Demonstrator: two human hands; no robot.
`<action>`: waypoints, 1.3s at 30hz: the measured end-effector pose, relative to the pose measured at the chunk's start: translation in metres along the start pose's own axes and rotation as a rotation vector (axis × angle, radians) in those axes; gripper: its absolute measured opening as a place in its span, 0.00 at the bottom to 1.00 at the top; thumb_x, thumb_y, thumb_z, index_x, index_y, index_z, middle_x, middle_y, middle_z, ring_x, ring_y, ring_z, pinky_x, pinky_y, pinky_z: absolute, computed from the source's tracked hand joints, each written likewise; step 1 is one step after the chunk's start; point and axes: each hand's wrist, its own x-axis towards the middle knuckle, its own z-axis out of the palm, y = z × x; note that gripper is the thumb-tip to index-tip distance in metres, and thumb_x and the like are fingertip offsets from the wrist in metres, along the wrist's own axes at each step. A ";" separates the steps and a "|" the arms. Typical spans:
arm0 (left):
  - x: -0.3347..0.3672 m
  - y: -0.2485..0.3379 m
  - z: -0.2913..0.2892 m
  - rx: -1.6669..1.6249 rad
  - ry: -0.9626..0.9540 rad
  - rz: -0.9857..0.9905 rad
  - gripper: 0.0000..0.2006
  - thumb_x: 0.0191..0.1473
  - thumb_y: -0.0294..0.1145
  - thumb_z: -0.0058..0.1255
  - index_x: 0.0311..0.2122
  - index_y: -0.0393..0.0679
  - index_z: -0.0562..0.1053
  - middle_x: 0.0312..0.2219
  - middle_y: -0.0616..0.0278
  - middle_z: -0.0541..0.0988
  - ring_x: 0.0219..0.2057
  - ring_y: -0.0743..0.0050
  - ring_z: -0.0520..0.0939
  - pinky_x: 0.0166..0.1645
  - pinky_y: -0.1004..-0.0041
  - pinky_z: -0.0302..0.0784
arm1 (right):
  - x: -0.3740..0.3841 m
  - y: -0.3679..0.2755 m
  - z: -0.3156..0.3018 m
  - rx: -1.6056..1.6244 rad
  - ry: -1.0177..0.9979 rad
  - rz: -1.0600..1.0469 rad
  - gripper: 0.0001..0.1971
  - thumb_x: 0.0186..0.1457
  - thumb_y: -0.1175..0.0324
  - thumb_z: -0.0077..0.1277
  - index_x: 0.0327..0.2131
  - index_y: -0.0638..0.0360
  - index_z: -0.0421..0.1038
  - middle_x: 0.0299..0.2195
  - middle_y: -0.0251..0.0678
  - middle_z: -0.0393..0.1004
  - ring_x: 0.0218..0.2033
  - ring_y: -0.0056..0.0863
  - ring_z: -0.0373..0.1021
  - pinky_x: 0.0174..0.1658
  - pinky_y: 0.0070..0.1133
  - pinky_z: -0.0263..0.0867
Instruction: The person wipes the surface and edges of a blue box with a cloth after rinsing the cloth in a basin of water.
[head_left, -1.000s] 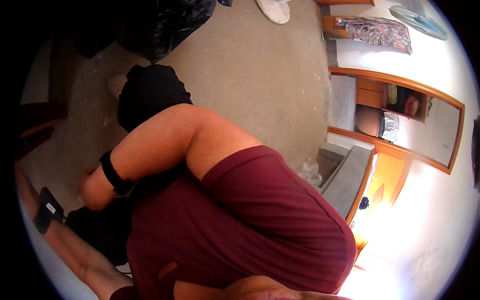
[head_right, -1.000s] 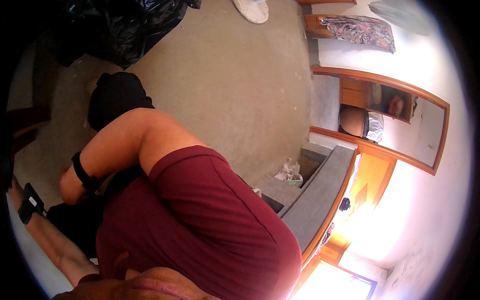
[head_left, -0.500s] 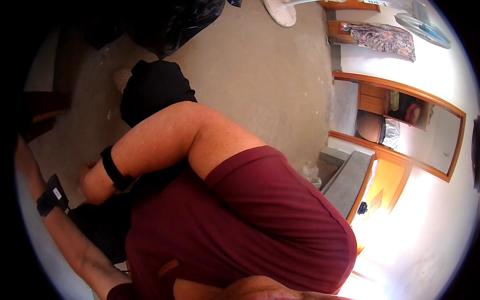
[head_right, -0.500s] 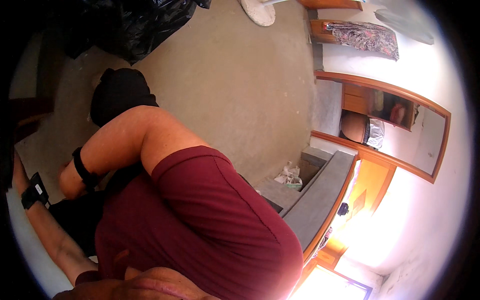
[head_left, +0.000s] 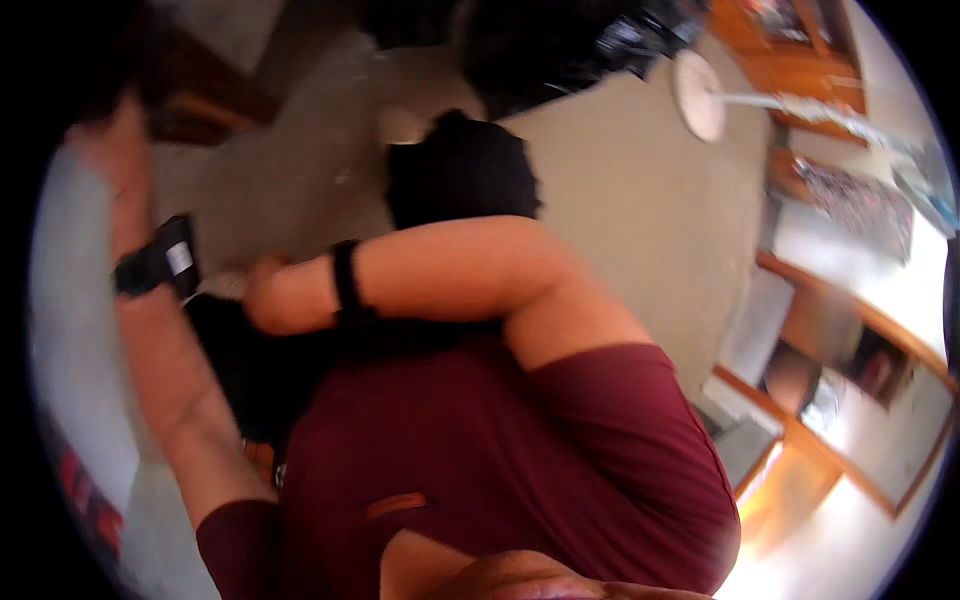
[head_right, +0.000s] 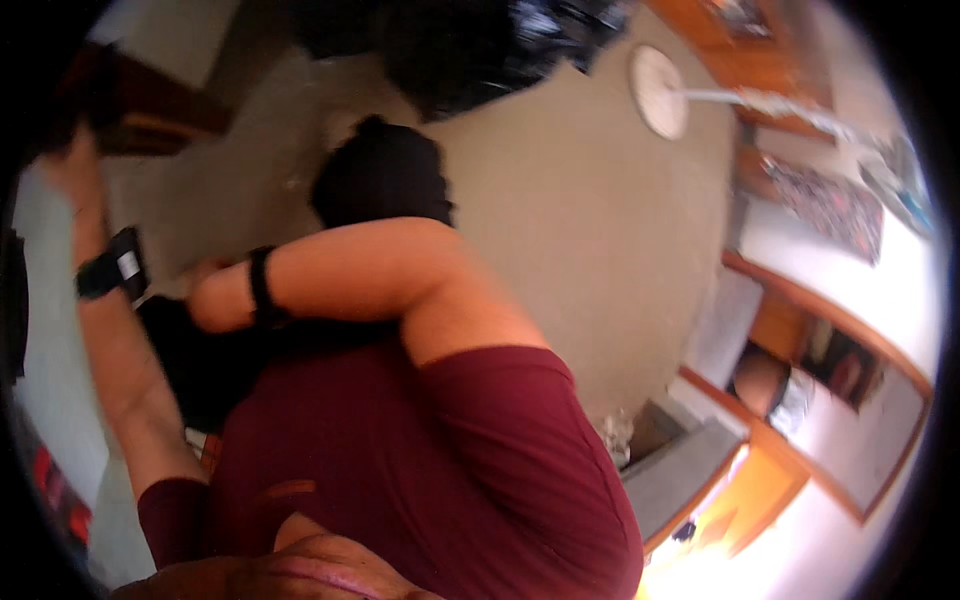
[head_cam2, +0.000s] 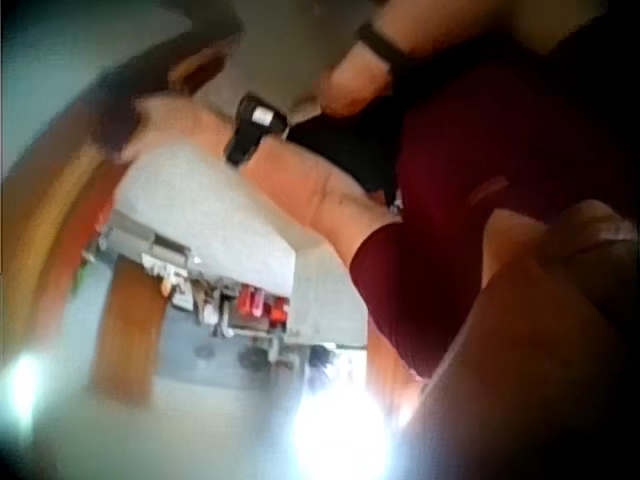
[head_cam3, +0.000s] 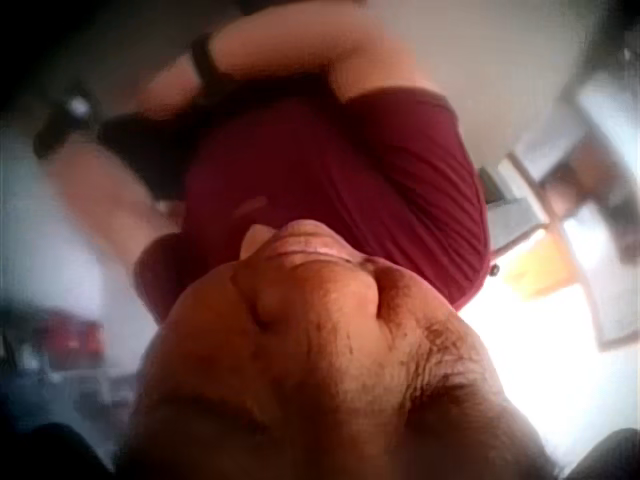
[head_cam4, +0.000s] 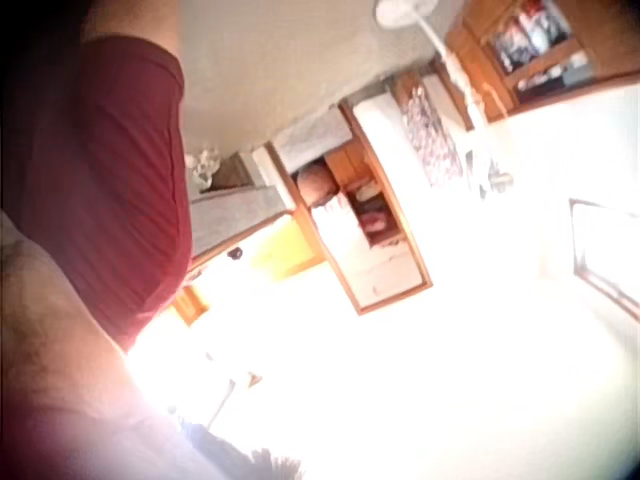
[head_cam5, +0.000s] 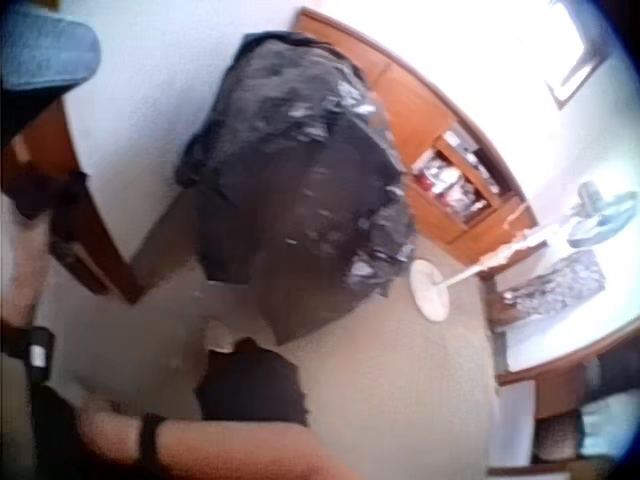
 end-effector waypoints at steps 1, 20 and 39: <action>-0.009 -0.004 0.005 -0.064 0.044 0.027 0.17 0.45 0.34 0.62 0.39 0.37 0.75 0.33 0.58 0.79 0.34 0.69 0.79 0.42 0.69 0.74 | 0.014 0.013 -0.030 0.230 -0.414 0.002 0.09 0.47 0.60 0.57 0.32 0.49 0.79 0.37 0.34 0.77 0.35 0.33 0.72 0.35 0.39 0.68; 0.033 0.102 -0.025 -0.507 0.162 -0.203 0.13 0.48 0.23 0.56 0.40 0.38 0.70 0.37 0.62 0.76 0.39 0.73 0.76 0.46 0.75 0.69 | -0.009 0.016 -0.064 0.304 -0.635 0.101 0.17 0.48 0.67 0.55 0.44 0.51 0.75 0.43 0.29 0.76 0.42 0.37 0.72 0.38 0.37 0.68; 0.003 0.074 -0.012 -0.340 0.070 -0.280 0.14 0.44 0.28 0.61 0.36 0.37 0.73 0.33 0.59 0.79 0.36 0.69 0.78 0.42 0.72 0.72 | -0.016 0.017 -0.088 0.342 -0.544 0.104 0.13 0.48 0.66 0.52 0.39 0.52 0.77 0.40 0.32 0.77 0.41 0.33 0.74 0.34 0.33 0.69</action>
